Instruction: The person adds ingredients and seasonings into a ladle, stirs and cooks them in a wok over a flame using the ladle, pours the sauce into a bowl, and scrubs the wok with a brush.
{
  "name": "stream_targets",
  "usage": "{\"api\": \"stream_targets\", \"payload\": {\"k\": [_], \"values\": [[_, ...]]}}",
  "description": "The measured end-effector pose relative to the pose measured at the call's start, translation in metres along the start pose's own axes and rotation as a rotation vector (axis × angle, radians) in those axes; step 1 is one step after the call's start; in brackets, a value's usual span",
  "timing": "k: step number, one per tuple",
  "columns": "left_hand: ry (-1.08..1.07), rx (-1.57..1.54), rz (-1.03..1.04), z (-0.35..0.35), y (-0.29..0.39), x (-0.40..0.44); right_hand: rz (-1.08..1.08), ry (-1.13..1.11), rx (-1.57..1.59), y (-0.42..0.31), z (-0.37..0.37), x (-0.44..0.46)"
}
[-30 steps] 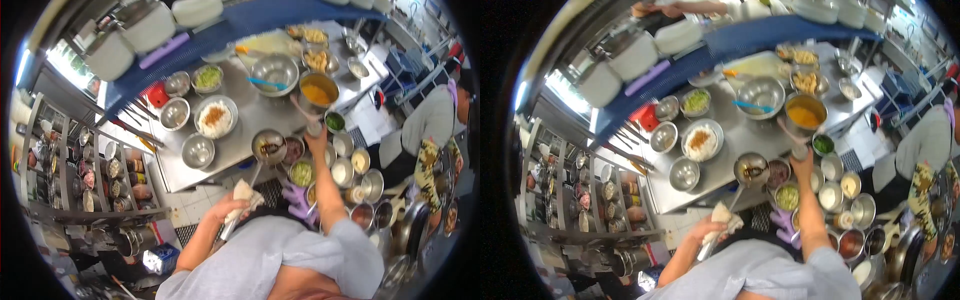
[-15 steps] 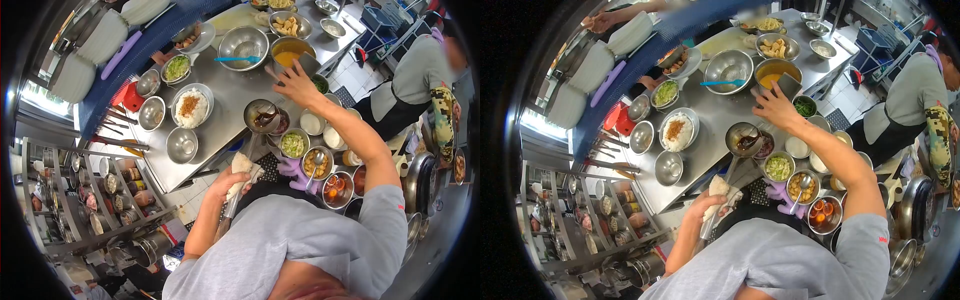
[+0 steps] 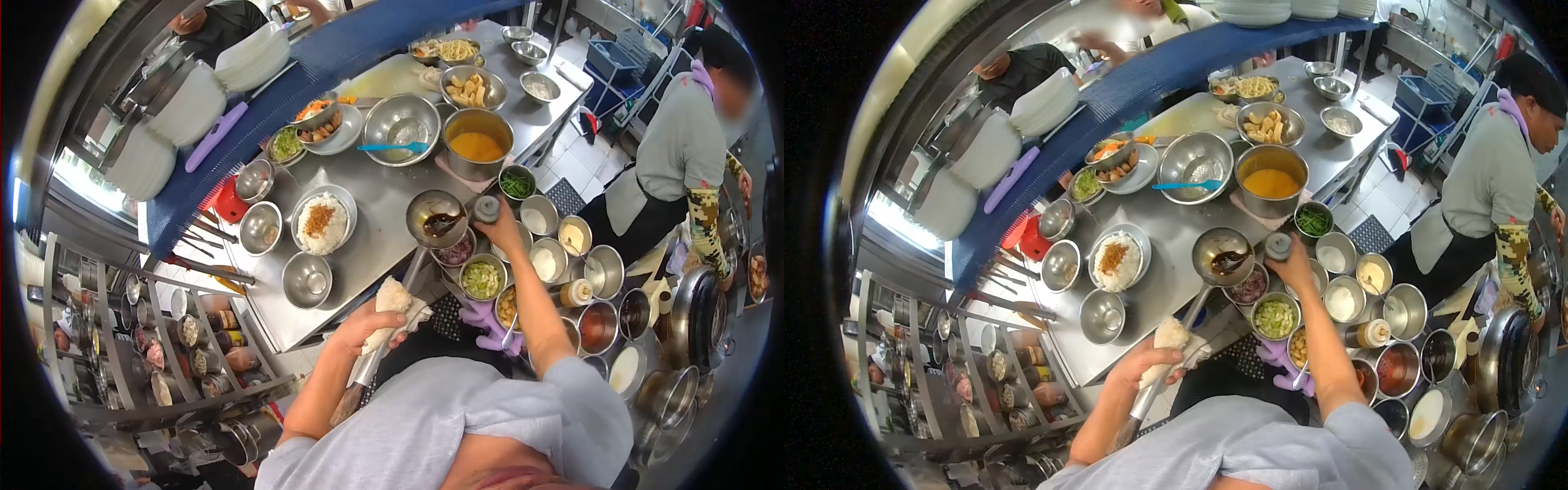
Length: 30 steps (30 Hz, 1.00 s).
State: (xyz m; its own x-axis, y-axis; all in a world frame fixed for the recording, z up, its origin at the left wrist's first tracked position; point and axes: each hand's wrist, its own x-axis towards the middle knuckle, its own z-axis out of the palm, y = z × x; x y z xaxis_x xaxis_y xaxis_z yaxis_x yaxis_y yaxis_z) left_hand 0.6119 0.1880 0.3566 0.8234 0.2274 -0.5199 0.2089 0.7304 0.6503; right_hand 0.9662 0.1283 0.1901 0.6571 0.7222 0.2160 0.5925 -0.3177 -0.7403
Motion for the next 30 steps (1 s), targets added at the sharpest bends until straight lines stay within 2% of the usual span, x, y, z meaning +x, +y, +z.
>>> {"api": "stream_targets", "payload": {"k": [1,3,5,6,7,8,10,12,14,15,17,18,20,22,24,25,27,28,30], "values": [[-0.034,0.043,-0.006,-0.004,0.006,0.003,0.0,0.125,-0.103,0.003,0.0,-0.01],[-0.148,0.123,-0.046,-0.018,0.018,0.019,0.144,0.148,-0.057,-0.016,-0.023,-0.045],[-0.177,0.222,-0.089,-0.029,0.027,0.047,0.405,-0.211,0.533,-0.032,-0.037,-0.101],[-0.175,0.288,-0.106,-0.029,0.029,0.061,0.398,-0.382,0.847,-0.072,-0.047,-0.135],[-0.205,0.368,-0.142,-0.02,0.038,0.073,0.501,-0.559,0.906,-0.114,-0.058,-0.157],[-0.282,0.409,-0.201,-0.009,0.04,0.088,0.4,-0.659,1.016,-0.133,-0.044,-0.182],[-0.409,0.437,-0.13,0.022,0.033,0.11,0.456,-0.719,1.317,-0.173,-0.019,-0.225],[-0.465,0.483,-0.136,0.061,0.004,0.126,0.472,-0.41,1.687,-0.224,-0.014,-0.248],[-0.562,0.489,-0.087,0.103,-0.037,0.132,0.574,0.041,1.893,-0.261,-0.035,-0.261],[-0.61,0.447,-0.163,0.127,-0.049,0.121,0.521,0.199,1.895,-0.255,-0.039,-0.277],[-0.767,0.468,-0.236,0.161,-0.09,0.104,0.169,0.229,2.243,-0.238,-0.046,-0.319],[-0.818,0.472,-0.303,0.171,-0.106,0.096,0.368,0.44,2.15,-0.253,-0.067,-0.335],[-1.158,0.579,-0.461,0.177,-0.14,0.091,0.152,0.595,2.108,-0.254,-0.085,-0.389],[-1.116,0.691,-0.615,0.153,-0.178,0.106,0.085,0.807,2.012,-0.259,-0.099,-0.446],[-1.129,0.613,-0.901,0.158,-0.191,0.064,0.113,1.108,1.859,-0.272,-0.115,-0.506],[-1.17,0.62,-1.018,0.146,-0.207,0.071,0.197,1.268,1.696,-0.277,-0.124,-0.533],[-1.091,0.567,-1.141,0.12,-0.245,0.059,0.489,1.538,1.332,-0.287,-0.142,-0.587],[-1.06,0.541,-1.175,0.112,-0.265,0.048,0.7,1.595,1.053,-0.274,-0.139,-0.62],[-0.972,0.572,-1.133,0.111,-0.298,0.005,1.217,1.524,0.455,-0.274,-0.151,-0.671]]}}
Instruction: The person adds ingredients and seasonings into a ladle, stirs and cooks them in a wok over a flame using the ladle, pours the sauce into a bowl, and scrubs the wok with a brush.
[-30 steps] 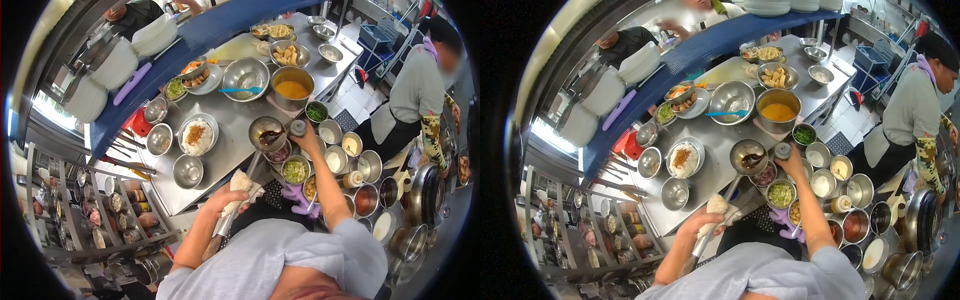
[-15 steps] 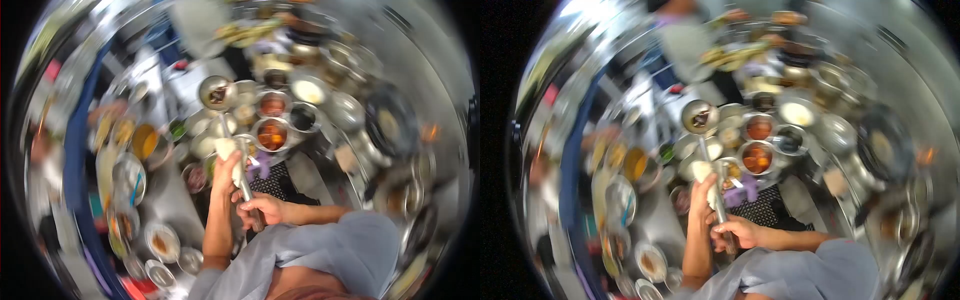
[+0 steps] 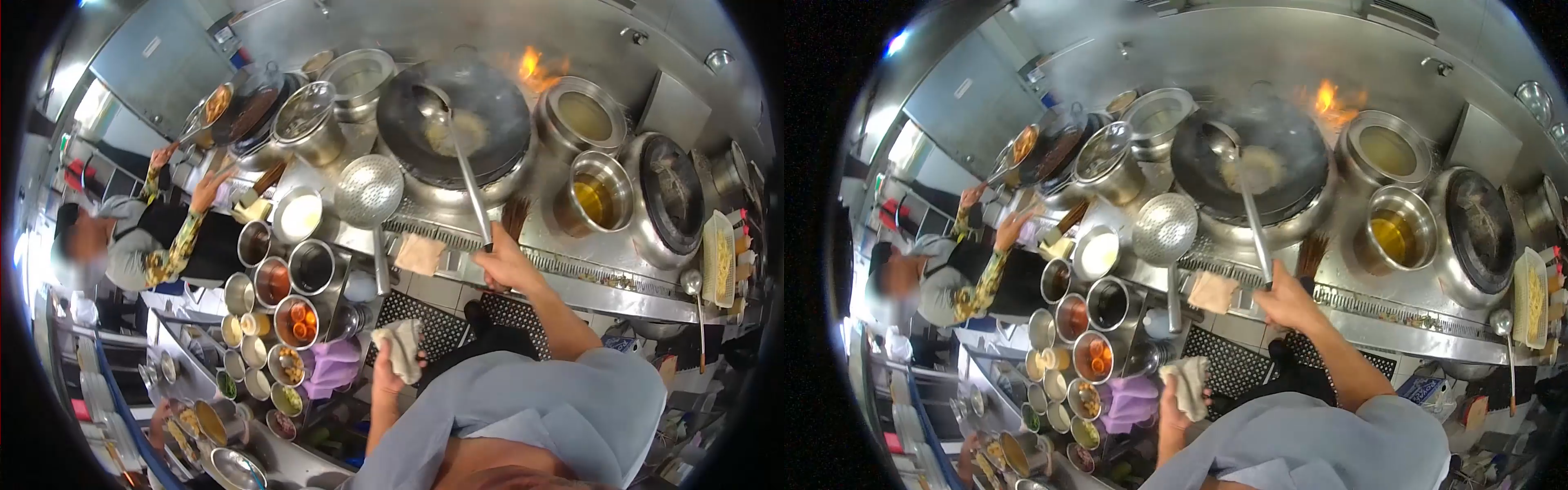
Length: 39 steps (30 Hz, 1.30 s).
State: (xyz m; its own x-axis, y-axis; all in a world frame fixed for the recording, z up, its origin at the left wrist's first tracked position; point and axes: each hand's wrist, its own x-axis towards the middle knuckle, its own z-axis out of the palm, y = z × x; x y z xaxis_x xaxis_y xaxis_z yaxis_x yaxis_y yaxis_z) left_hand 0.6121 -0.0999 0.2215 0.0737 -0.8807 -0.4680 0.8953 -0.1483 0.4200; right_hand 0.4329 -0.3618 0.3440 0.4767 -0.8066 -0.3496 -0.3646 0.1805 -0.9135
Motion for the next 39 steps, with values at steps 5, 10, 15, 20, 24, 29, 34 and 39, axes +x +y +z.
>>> {"api": "stream_targets", "payload": {"k": [5,10,15,20,24,29,34,39], "values": [[-0.034,0.018,-0.113,0.042,-0.022,0.058,0.017,0.06,-0.128,0.028,-0.096,0.064],[-0.148,-0.03,-0.041,0.072,0.028,0.102,-0.018,0.221,-0.12,0.031,-0.091,0.091],[-0.297,0.023,-0.125,0.075,0.072,0.149,0.089,0.08,0.318,0.03,-0.074,0.07],[-0.05,0.106,-0.077,0.102,0.118,0.236,0.014,0.311,0.114,0.021,-0.055,0.075],[0.025,0.462,-0.036,0.15,0.143,0.325,0.153,0.414,0.002,0.023,-0.029,0.087],[0.285,0.556,0.269,0.128,0.096,0.374,0.179,-0.12,1.296,0.032,0.015,0.074],[0.15,0.745,0.22,0.124,0.11,0.378,0.168,-0.413,1.903,0.017,0.031,0.082],[0.149,0.659,0.122,0.15,0.117,0.342,0.109,-0.504,1.772,0.028,0.004,0.088]]}}
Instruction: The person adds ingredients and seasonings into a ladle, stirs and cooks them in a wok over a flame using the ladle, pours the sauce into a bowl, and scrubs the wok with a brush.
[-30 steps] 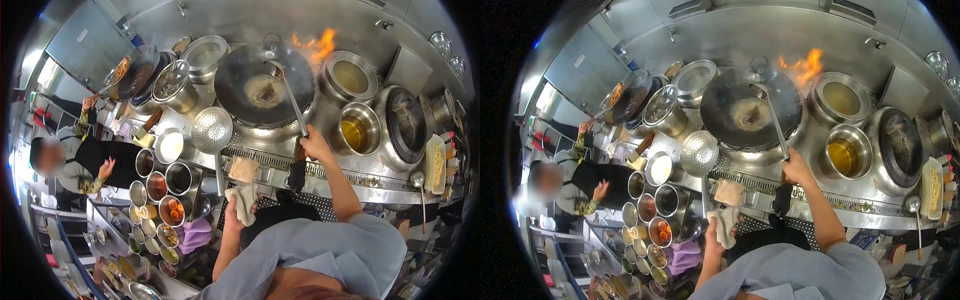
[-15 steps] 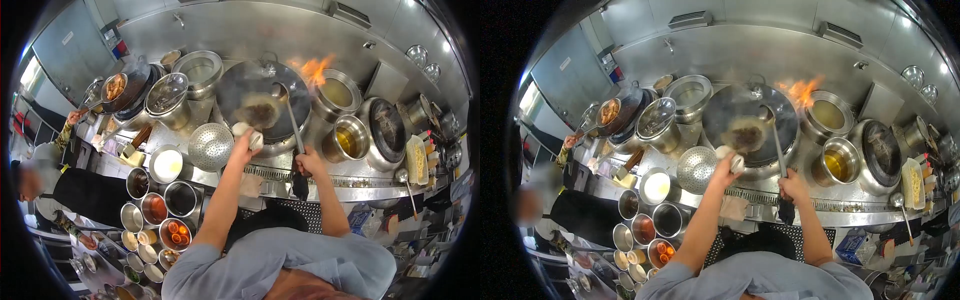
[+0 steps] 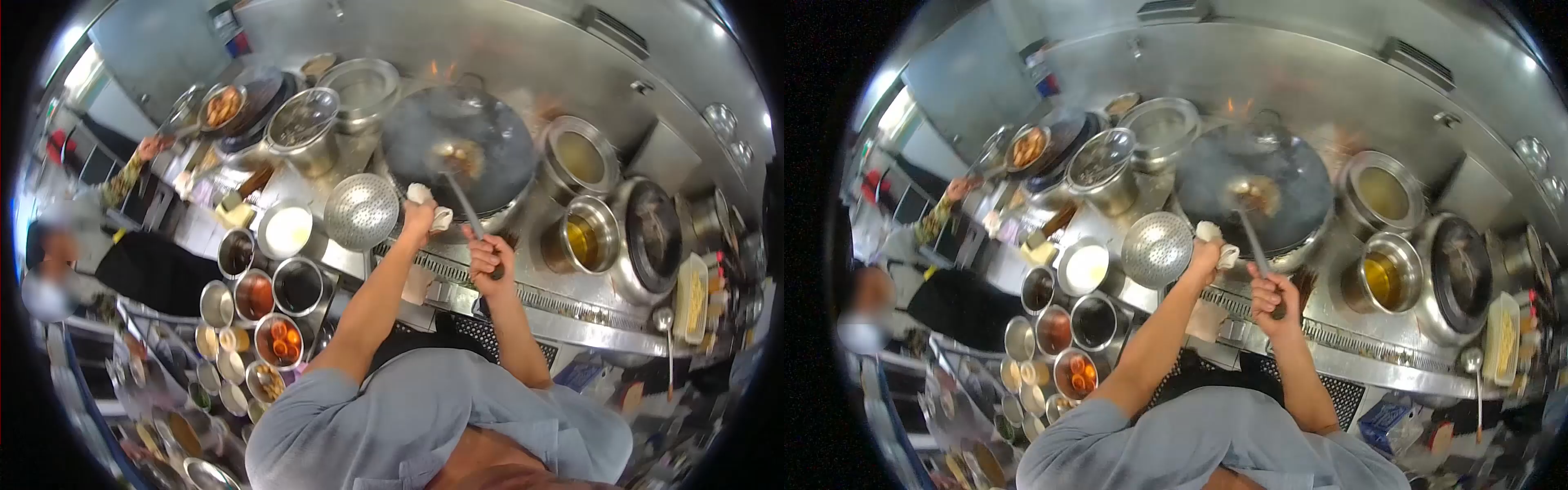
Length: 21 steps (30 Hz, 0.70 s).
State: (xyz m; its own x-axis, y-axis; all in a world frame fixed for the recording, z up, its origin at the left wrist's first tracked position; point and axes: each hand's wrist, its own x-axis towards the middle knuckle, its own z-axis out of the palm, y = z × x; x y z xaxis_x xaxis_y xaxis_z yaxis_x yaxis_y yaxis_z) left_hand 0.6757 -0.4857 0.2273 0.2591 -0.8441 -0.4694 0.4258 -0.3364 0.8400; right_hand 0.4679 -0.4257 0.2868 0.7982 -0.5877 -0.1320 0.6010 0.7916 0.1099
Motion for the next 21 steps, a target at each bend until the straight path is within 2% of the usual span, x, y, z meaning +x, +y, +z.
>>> {"api": "stream_targets", "payload": {"k": [1,2,3,4,5,6,7,8,9,10,11,12,13,14,15,16,18,19,21], "values": [[0.045,-0.07,-0.02,0.008,0.021,-0.038,-0.012,0.053,-0.096,-0.013,0.003,0.0],[-0.125,-0.167,-0.11,-0.008,0.015,-0.038,-0.01,0.173,-0.301,-0.022,0.013,-0.011],[-0.283,-0.276,-0.194,-0.03,0.003,-0.042,-0.077,0.376,-0.732,-0.027,0.024,-0.025],[-0.285,-0.252,-0.194,-0.041,-0.008,-0.062,-0.075,0.522,-1.295,-0.035,0.025,-0.033],[-0.258,-0.241,-0.19,-0.052,-0.018,-0.09,0.021,0.635,-1.779,-0.041,0.034,-0.039],[-0.285,-0.155,-0.177,-0.07,-0.027,-0.121,-0.122,0.749,-2.411,-0.055,0.017,-0.043],[-0.31,-0.07,-0.183,-0.087,-0.045,-0.155,-0.259,0.7,-2.526,-0.066,0.008,-0.046],[-0.271,-0.066,-0.191,-0.105,-0.074,-0.184,-0.129,0.857,-2.449,-0.069,0.007,-0.043],[-0.253,-0.06,-0.2,-0.12,-0.104,-0.213,-0.098,0.866,-2.577,-0.059,0.021,-0.041],[-0.154,0.065,-0.195,-0.132,-0.127,-0.245,-0.116,0.83,-2.649,-0.07,0.004,-0.037],[-0.026,0.396,-0.245,-0.139,-0.127,-0.283,-0.23,0.68,-2.711,-0.075,-0.004,-0.035],[0.084,0.648,-0.339,-0.167,-0.216,-0.29,-0.372,0.516,-2.755,-0.069,0.004,-0.03],[0.223,0.892,-0.464,-0.173,-0.25,-0.324,-0.526,0.362,-2.783,-0.058,0.016,-0.027],[0.38,0.942,-0.552,-0.183,-0.291,-0.36,-0.61,0.288,-2.635,-0.039,0.024,-0.02],[0.454,0.722,-0.604,-0.203,-0.351,-0.382,-0.614,0.241,-2.649,-0.017,0.033,-0.013],[0.613,0.559,-0.535,-0.232,-0.456,-0.4,-0.483,0.156,-2.55,0.008,0.043,-0.005],[0.769,0.122,-0.829,-0.226,-0.49,-0.455,-0.294,-0.079,-2.387,0.054,0.042,0.015],[0.781,0.091,-0.811,-0.224,-0.496,-0.467,-0.271,-0.224,-2.392,0.084,0.037,0.024],[0.697,0.57,-0.892,-0.226,-0.503,-0.489,-0.104,-0.541,-2.347,0.17,0.036,0.029]]}}
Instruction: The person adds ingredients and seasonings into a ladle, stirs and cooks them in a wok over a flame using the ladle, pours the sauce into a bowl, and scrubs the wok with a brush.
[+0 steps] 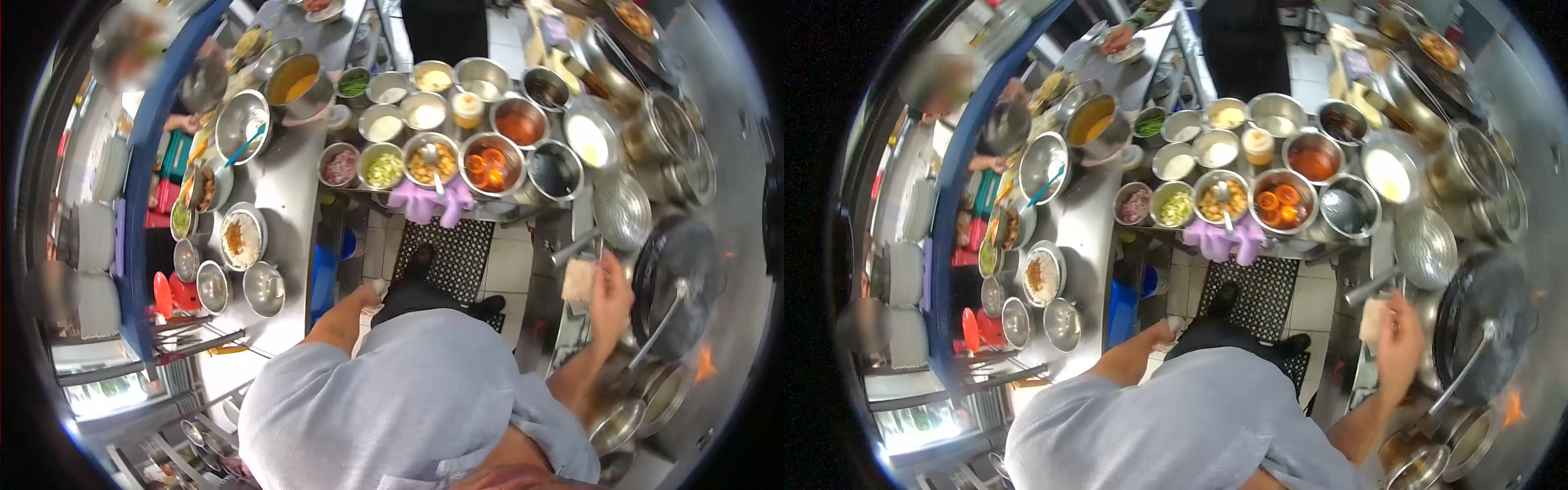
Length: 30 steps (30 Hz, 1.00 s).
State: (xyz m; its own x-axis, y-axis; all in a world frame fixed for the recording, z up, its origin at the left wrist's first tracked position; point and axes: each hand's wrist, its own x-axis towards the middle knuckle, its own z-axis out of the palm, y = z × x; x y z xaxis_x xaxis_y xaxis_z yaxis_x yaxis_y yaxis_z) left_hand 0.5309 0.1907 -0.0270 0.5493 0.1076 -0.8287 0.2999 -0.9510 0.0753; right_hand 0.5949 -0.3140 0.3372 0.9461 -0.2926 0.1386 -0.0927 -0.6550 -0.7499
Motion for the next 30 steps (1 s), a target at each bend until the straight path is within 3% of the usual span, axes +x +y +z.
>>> {"api": "stream_targets", "payload": {"k": [1,2,3,4,6,9,12,15,19,22,30], "values": [[-0.004,-0.032,-0.008,-0.008,-0.007,-0.003,-0.023,-0.101,0.081,-0.028,0.039,0.014],[-0.046,-0.168,0.056,-0.024,-0.007,-0.013,-0.111,-0.216,-0.057,-0.075,0.073,0.026],[-0.084,-0.304,0.121,-0.034,-0.007,-0.015,-0.223,-0.293,0.109,-0.084,0.123,0.036],[-0.091,-0.327,0.115,-0.032,-0.012,-0.01,-0.363,-0.4,0.067,-0.112,0.162,0.045],[0.102,-0.461,0.004,-0.032,-0.018,0.003,-0.433,-0.587,0.039,-0.14,0.253,0.062],[-0.043,-0.476,-0.031,-0.086,-0.022,-0.026,-0.487,-0.724,-0.254,-0.155,0.388,0.093],[0.002,-0.629,-0.028,-0.095,-0.042,-0.021,-0.524,-0.849,-0.456,-0.131,0.48,0.112],[0.171,-0.814,0.001,-0.061,-0.072,0.009,-0.604,-0.943,-0.537,-0.129,0.494,0.112],[0.03,-1.185,-0.134,-0.048,-0.073,0.007,-0.625,-0.979,-0.511,-0.132,0.487,0.113],[0.01,-0.942,-0.112,-0.05,-0.07,0.007,-0.649,-1.02,-0.491,-0.137,0.493,0.112],[0.073,-0.836,-0.062,-0.092,-0.065,0.021,-0.541,-1.102,-0.599,-0.132,0.498,0.111]]}}
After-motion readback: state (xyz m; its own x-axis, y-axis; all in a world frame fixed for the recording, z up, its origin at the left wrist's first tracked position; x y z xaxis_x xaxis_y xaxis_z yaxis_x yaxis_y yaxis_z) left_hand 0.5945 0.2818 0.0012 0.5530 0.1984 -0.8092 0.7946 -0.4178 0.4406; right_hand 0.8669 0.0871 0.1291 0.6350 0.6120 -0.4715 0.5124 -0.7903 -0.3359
